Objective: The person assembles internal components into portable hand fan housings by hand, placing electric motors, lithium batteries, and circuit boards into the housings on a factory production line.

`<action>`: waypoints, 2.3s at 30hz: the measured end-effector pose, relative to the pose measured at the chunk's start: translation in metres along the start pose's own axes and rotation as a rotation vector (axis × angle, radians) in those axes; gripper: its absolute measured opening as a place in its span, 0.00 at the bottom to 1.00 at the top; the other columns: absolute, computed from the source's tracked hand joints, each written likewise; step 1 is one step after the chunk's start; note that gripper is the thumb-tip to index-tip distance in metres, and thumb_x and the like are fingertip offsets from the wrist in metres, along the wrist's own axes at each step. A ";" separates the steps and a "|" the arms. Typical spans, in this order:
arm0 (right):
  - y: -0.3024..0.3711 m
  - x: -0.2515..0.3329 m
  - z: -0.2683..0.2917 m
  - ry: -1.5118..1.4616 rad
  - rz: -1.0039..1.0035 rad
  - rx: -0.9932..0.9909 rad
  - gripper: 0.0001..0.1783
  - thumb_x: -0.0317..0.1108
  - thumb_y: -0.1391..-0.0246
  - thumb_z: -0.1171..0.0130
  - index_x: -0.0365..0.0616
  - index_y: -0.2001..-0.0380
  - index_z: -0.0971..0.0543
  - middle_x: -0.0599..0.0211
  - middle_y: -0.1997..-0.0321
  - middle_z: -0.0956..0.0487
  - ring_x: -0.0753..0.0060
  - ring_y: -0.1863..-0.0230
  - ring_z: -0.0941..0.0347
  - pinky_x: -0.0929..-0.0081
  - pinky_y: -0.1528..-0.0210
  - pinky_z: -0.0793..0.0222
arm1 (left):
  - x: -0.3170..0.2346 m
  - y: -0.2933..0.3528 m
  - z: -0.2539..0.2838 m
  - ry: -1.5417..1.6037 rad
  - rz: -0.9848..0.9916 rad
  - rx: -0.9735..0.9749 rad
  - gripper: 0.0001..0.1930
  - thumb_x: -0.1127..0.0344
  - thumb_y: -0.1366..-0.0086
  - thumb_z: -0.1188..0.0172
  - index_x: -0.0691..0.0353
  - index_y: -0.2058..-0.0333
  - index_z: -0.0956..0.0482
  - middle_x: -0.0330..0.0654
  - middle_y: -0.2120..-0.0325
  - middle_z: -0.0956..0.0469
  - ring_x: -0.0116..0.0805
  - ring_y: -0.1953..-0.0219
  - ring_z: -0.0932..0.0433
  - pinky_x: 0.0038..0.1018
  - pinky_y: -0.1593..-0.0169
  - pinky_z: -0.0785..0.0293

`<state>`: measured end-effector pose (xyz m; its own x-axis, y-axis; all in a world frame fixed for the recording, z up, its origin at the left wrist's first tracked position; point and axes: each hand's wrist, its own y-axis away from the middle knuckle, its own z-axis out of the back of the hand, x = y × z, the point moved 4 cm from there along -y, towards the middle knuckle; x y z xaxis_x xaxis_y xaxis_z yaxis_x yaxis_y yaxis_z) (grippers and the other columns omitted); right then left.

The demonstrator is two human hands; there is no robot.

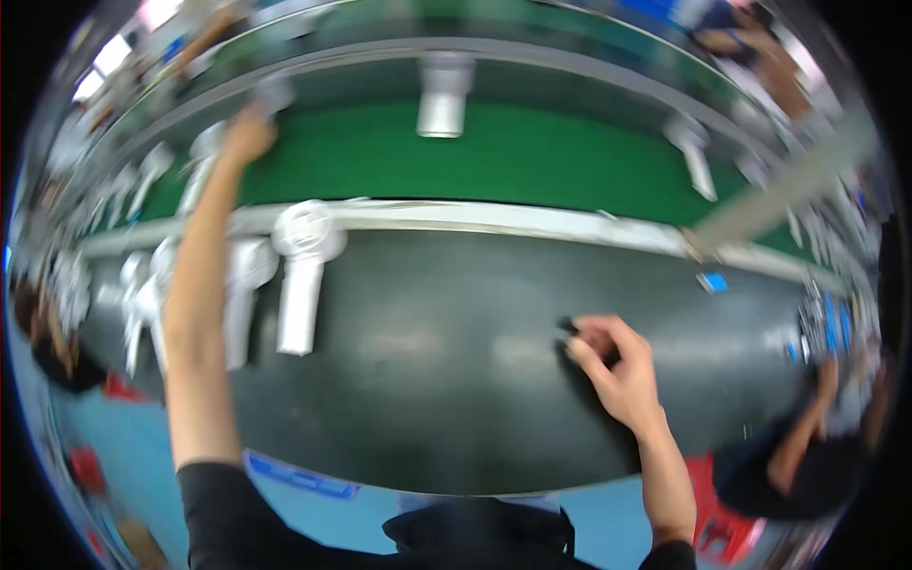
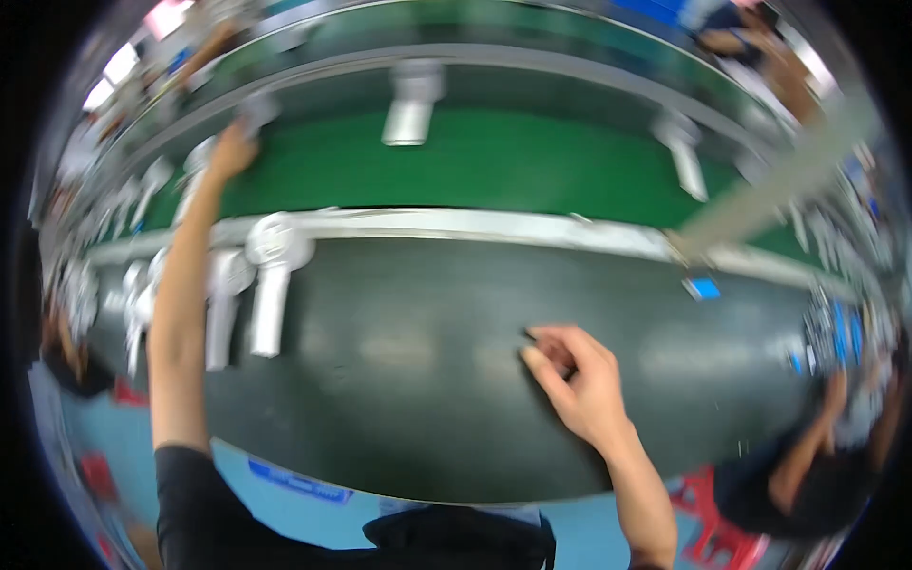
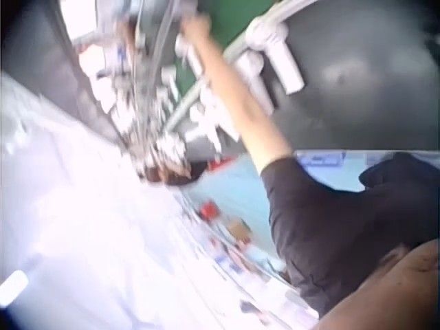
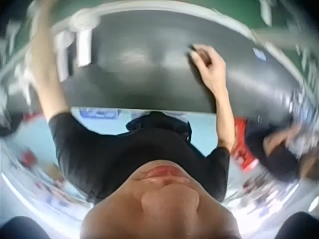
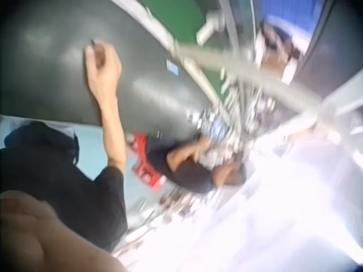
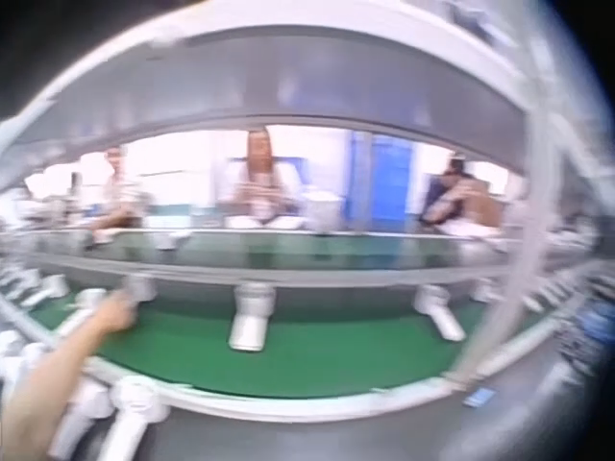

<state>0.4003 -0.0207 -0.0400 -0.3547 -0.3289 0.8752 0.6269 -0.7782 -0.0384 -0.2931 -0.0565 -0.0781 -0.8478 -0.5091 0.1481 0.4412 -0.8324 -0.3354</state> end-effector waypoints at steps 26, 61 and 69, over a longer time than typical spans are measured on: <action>0.091 -0.049 0.184 0.053 -0.128 -0.553 0.13 0.23 0.44 0.35 0.36 0.55 0.22 0.71 0.65 0.20 0.85 0.65 0.26 0.83 0.62 0.29 | -0.427 0.347 0.247 0.698 -0.042 0.099 0.30 0.68 0.35 0.39 0.66 0.36 0.36 0.61 0.48 0.35 0.60 0.51 0.31 0.45 0.47 0.34; 0.007 0.055 -0.039 -0.002 0.330 0.036 0.08 0.23 0.47 0.37 0.38 0.62 0.18 0.69 0.66 0.23 0.84 0.80 0.37 0.81 0.77 0.40 | -0.372 0.304 0.233 1.004 -0.197 -0.060 0.07 0.71 0.41 0.32 0.62 0.64 0.20 0.41 0.77 0.26 0.33 0.82 0.29 0.29 0.76 0.32; 0.003 0.052 -0.044 0.010 0.268 0.105 0.12 0.25 0.44 0.39 0.41 0.56 0.17 0.71 0.75 0.23 0.87 0.84 0.41 0.81 0.81 0.45 | -0.368 0.303 0.230 1.027 -0.114 0.027 0.05 0.75 0.39 0.36 0.64 0.65 0.20 0.41 0.76 0.24 0.25 0.83 0.33 0.23 0.78 0.37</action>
<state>0.3534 -0.0642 -0.0156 -0.1731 -0.5213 0.8357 0.7677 -0.6029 -0.2170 0.2200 -0.1716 -0.0203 -0.7215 -0.0052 -0.6924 0.3385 -0.8750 -0.3462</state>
